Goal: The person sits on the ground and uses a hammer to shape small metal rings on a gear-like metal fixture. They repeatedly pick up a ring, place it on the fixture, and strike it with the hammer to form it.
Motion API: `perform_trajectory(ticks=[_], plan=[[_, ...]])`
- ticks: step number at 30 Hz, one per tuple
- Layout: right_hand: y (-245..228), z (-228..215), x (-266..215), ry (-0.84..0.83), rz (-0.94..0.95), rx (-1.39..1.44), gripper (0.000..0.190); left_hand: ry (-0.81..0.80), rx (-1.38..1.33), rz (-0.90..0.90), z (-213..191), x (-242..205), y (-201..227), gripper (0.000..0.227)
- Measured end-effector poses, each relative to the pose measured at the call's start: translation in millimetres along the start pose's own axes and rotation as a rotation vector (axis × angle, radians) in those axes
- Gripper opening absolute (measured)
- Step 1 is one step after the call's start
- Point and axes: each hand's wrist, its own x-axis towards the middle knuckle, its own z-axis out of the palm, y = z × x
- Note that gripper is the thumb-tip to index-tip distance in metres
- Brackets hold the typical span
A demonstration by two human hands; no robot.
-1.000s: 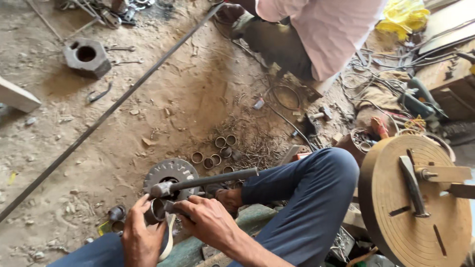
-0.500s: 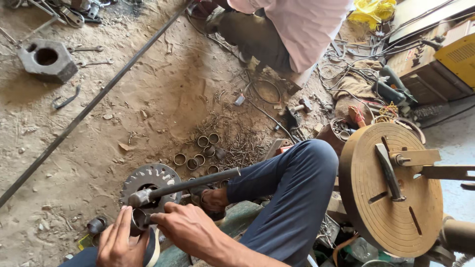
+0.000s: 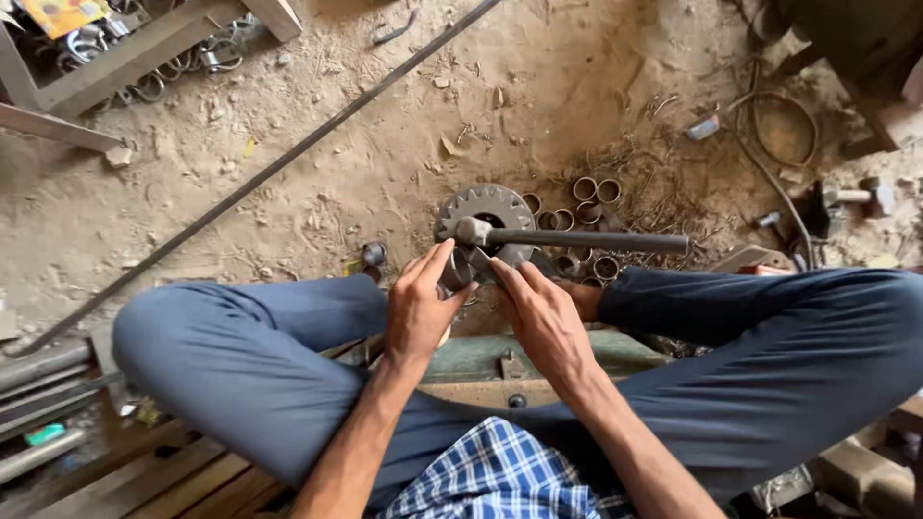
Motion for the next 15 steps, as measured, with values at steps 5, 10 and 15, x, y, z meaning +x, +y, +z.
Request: perform_trajectory(ticks=[5,10,15], plan=[[-24,-28,6,-0.091,0.187,-0.007,0.032,0.007,0.002,-0.022,4,2,3,0.068],[-39,-30,16,-0.111,0.113,-0.034,0.029,0.009,0.117,-0.011,8,-5,-5,0.066],[-42,-32,21,-0.134,0.293,0.001,0.029,0.004,0.182,0.020,22,-9,-11,0.070]])
